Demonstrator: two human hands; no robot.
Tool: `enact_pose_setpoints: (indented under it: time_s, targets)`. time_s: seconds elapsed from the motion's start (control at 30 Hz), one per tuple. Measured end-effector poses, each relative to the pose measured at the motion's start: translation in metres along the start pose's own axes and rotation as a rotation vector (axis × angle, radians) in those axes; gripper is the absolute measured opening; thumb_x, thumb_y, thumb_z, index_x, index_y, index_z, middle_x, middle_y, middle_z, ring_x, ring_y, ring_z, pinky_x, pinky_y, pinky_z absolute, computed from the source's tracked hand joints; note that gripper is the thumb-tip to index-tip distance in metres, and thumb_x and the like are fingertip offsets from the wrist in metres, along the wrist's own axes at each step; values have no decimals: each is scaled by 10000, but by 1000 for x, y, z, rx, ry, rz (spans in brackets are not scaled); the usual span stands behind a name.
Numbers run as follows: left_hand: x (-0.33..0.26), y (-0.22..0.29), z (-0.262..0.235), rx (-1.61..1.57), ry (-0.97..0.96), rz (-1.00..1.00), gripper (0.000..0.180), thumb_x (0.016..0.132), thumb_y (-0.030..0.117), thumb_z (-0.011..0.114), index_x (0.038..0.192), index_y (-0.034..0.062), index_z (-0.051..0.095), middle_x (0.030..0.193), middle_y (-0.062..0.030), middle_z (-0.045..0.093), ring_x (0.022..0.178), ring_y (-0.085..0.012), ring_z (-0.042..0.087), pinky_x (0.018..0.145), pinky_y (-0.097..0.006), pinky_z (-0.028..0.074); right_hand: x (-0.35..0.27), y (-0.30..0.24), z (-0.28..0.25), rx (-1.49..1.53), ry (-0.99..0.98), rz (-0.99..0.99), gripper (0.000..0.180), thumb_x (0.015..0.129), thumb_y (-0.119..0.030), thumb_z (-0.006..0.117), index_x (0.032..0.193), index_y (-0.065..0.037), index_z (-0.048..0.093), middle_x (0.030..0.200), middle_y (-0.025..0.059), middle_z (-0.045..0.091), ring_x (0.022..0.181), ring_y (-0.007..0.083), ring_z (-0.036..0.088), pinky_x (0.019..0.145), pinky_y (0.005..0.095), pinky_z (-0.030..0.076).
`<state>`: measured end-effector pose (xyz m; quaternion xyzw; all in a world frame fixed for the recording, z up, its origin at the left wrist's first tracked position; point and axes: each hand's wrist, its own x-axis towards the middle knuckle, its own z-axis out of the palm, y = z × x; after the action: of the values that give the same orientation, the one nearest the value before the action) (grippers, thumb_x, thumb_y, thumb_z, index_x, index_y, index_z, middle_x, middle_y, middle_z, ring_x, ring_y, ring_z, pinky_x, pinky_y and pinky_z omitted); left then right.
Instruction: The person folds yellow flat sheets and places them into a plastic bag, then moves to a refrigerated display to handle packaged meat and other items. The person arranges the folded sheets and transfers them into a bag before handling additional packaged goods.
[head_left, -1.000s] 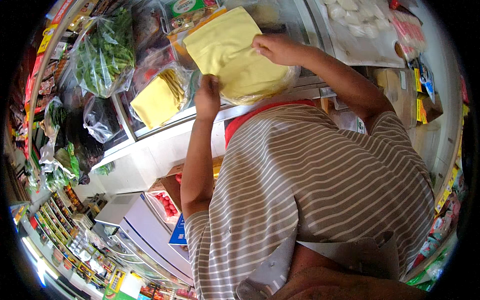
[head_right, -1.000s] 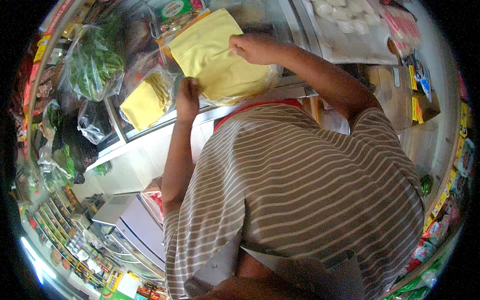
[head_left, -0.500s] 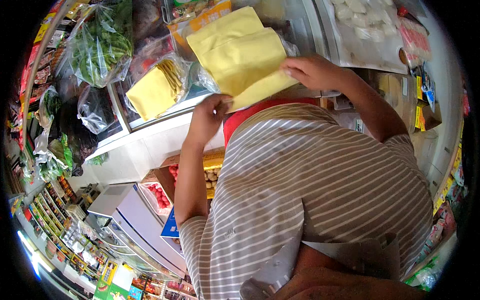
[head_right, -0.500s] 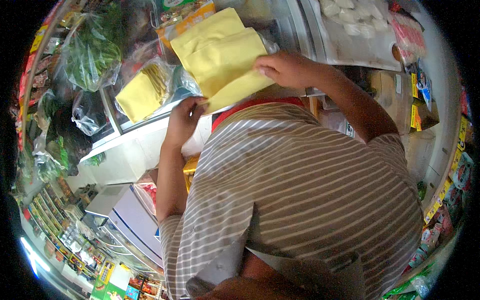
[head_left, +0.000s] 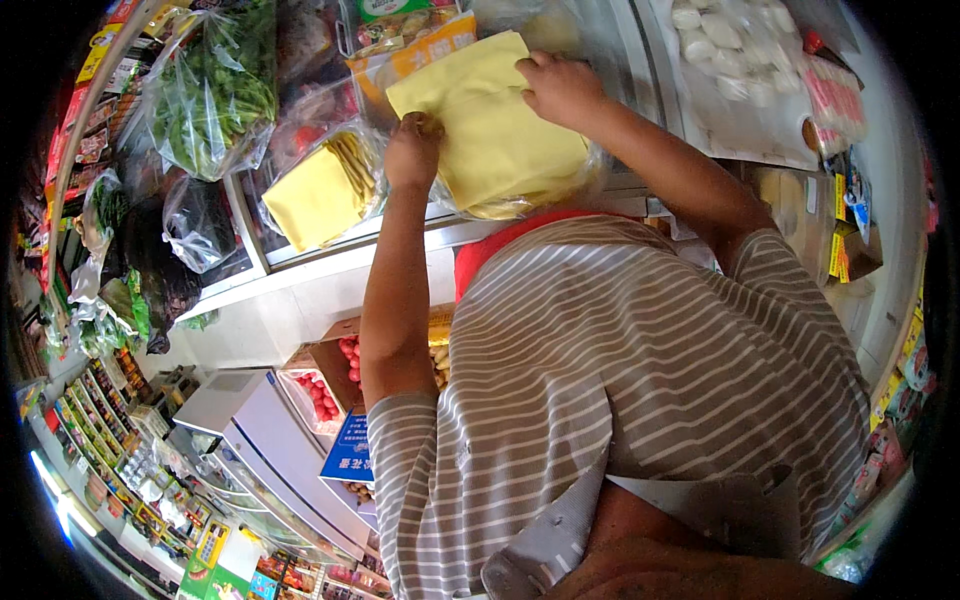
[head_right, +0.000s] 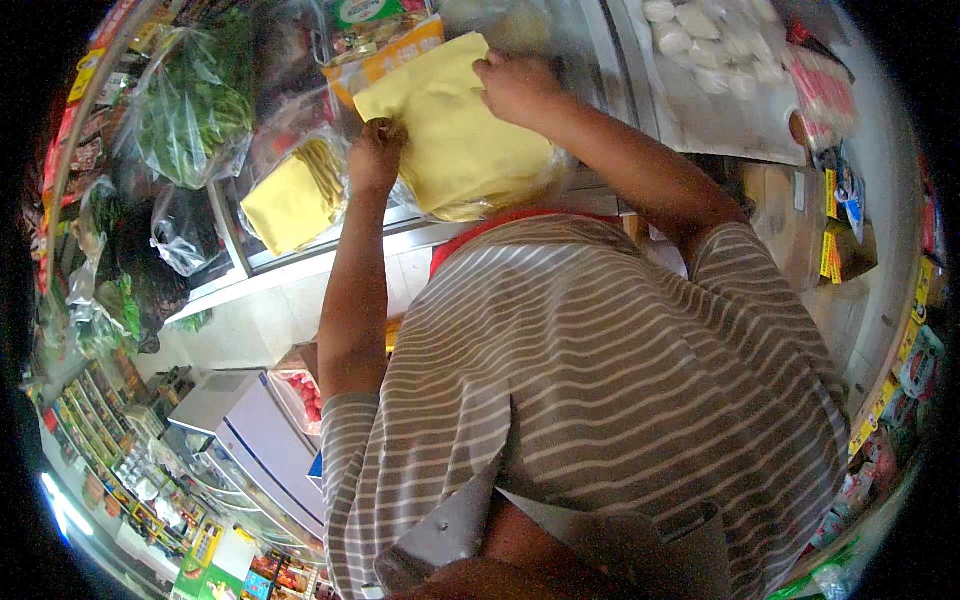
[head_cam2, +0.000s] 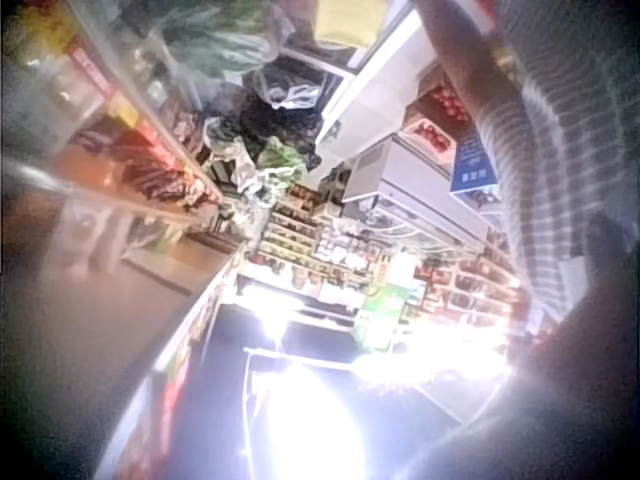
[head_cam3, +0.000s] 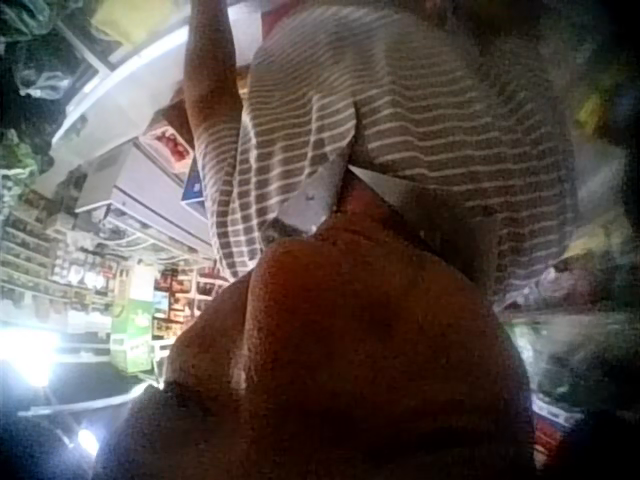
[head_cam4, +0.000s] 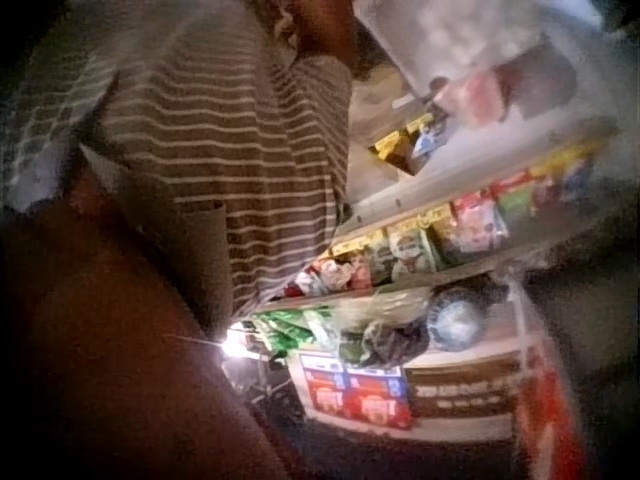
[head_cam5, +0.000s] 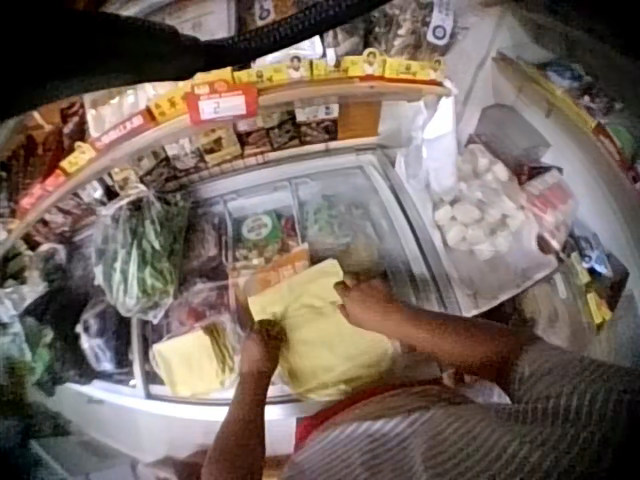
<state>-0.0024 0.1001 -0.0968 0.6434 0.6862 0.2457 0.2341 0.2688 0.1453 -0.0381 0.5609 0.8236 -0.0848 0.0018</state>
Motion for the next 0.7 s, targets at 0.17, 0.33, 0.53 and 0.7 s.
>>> enact_pose_setpoints:
  time_s: [0.17,0.33,0.53,0.7]
  targets:
    - [-27,39,-32,-35,-34,380,282,815,140,787,1056,60,666,958,-122,690,828,-311,649,746,-436,524,14,-49,6,473,-152,-337,400,827,-229,709,1200,-115,622,1148,104,655,1017,333,656,840,440,531]
    - [-48,36,-54,-645,-201,-86,399,818,146,818,1168,20,673,1078,-107,708,982,-204,672,877,-333,523,6,-58,-81,669,15,-393,257,843,-155,693,1092,-93,675,955,114,692,905,298,679,787,404,523]
    - [-55,55,-97,-748,-123,-31,192,941,35,664,1128,-4,685,1089,-68,699,991,-156,628,915,-287,477,-41,-18,-106,777,43,-217,196,922,-169,662,1091,-69,663,912,104,672,792,179,621,715,329,502]
    - [-81,10,-45,-308,-247,89,223,964,108,619,1173,42,658,1026,-195,699,952,-354,682,832,-381,527,-61,-5,-14,721,-287,20,311,946,-311,664,973,-3,636,765,167,637,729,218,664,648,406,506]
